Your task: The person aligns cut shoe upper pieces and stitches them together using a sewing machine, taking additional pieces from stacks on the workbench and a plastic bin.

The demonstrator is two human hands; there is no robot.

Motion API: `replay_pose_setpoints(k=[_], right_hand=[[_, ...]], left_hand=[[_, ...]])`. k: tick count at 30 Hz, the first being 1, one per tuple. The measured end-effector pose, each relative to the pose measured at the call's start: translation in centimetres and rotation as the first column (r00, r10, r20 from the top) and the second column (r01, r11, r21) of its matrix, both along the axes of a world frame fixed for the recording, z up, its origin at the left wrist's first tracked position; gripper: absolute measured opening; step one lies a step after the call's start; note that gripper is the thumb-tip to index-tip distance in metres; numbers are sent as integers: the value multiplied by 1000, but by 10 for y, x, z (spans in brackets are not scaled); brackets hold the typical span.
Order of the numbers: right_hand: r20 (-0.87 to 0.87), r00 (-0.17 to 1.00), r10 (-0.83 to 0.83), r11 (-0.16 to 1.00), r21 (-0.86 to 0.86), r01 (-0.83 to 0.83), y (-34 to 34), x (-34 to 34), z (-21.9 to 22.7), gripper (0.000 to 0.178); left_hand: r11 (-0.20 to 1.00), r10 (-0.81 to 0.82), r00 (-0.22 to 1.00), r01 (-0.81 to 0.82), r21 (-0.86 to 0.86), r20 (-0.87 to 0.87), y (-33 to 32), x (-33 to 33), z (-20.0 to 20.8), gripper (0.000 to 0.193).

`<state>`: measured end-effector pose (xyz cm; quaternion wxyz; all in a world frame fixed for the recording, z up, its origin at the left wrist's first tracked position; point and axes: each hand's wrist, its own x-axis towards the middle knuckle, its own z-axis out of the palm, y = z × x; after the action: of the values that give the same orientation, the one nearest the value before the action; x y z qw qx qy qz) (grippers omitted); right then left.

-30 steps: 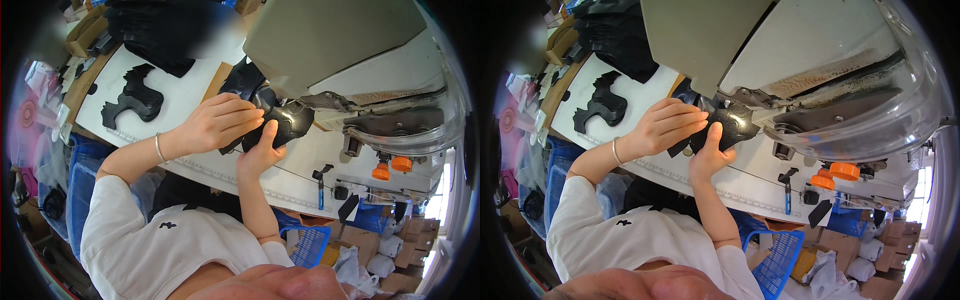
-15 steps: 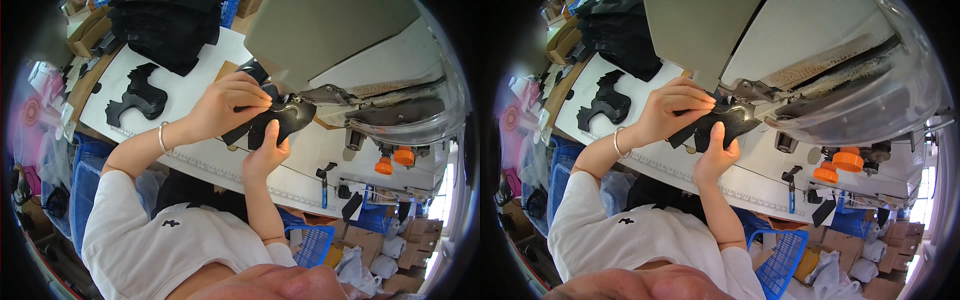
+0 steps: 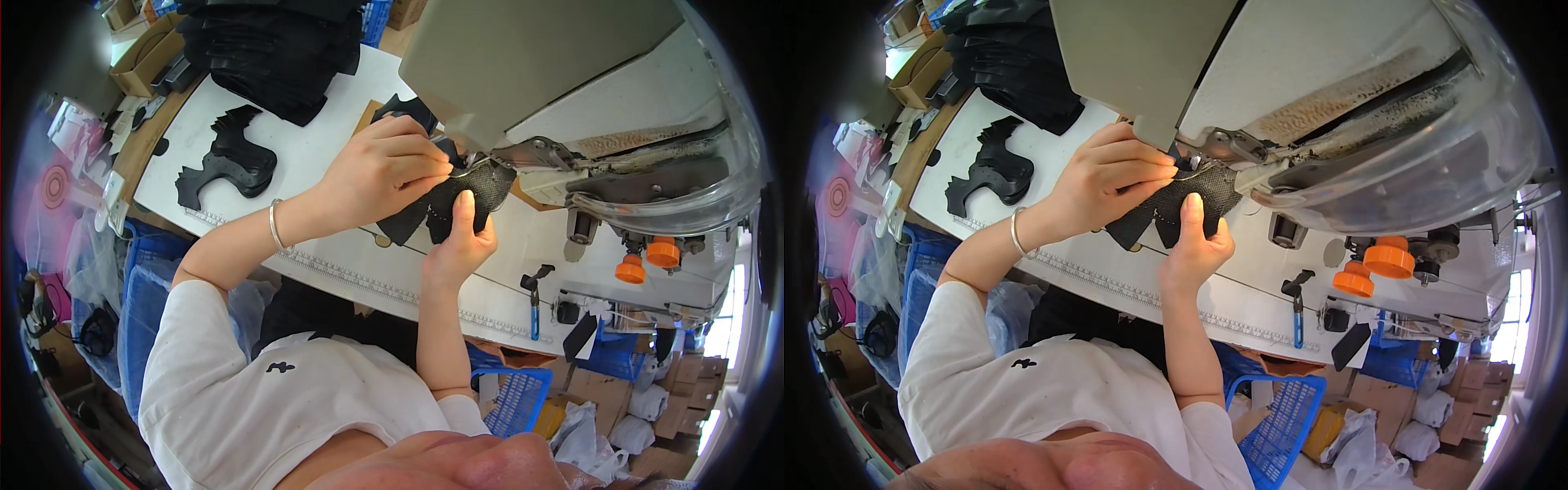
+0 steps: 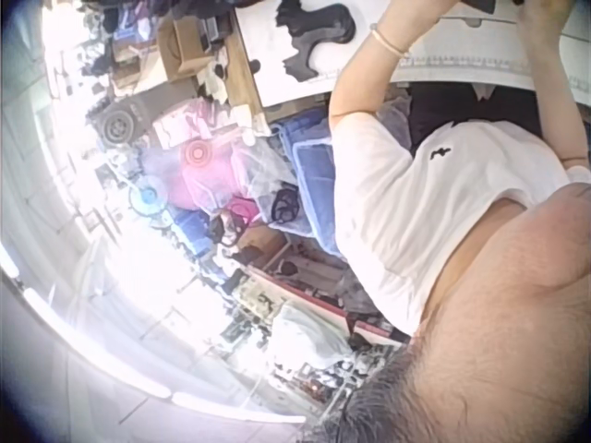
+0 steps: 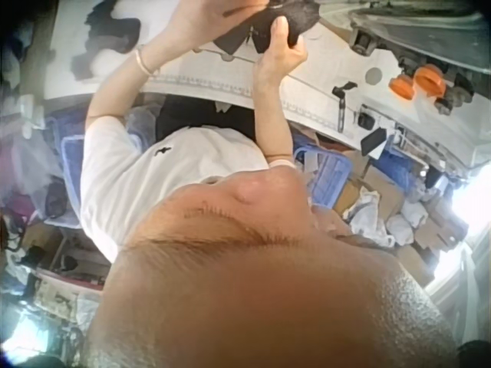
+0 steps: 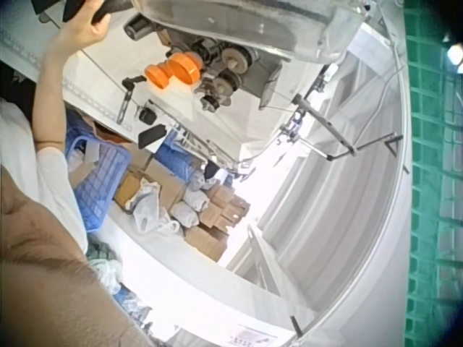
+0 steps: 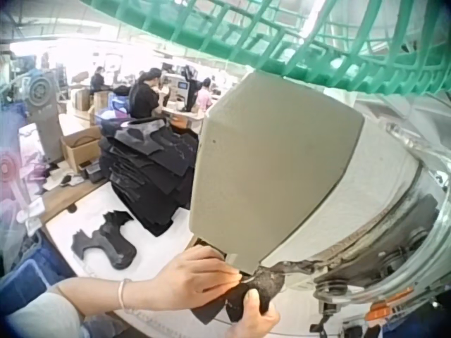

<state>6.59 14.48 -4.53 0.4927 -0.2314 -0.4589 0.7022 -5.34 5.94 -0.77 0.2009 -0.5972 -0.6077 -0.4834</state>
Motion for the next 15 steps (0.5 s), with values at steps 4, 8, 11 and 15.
replay_pose_setpoints(k=[4, 8, 11, 15], right_hand=[[-5, 1000, -8, 1000, 17, 8, 5, 2, 1, 9], [22, 1000, -20, 999, 47, 18, 11, 2, 6, 10], [79, 996, -32, 989, 149, 20, 23, 6, 3, 11], [117, 993, -20, 982, 189, -3, 33, 8, 9, 12]], left_hand=[[999, 5, 1000, -5, -41, 3, 0, 2, 0, 18], [1000, 12, 1000, -12, -12, -16, 3, 3, -4, 16], [1000, 15, 1000, -15, -5, 8, 5, 4, -6, 16], [999, 17, 999, -16, 35, -31, 6, 8, -6, 17]])
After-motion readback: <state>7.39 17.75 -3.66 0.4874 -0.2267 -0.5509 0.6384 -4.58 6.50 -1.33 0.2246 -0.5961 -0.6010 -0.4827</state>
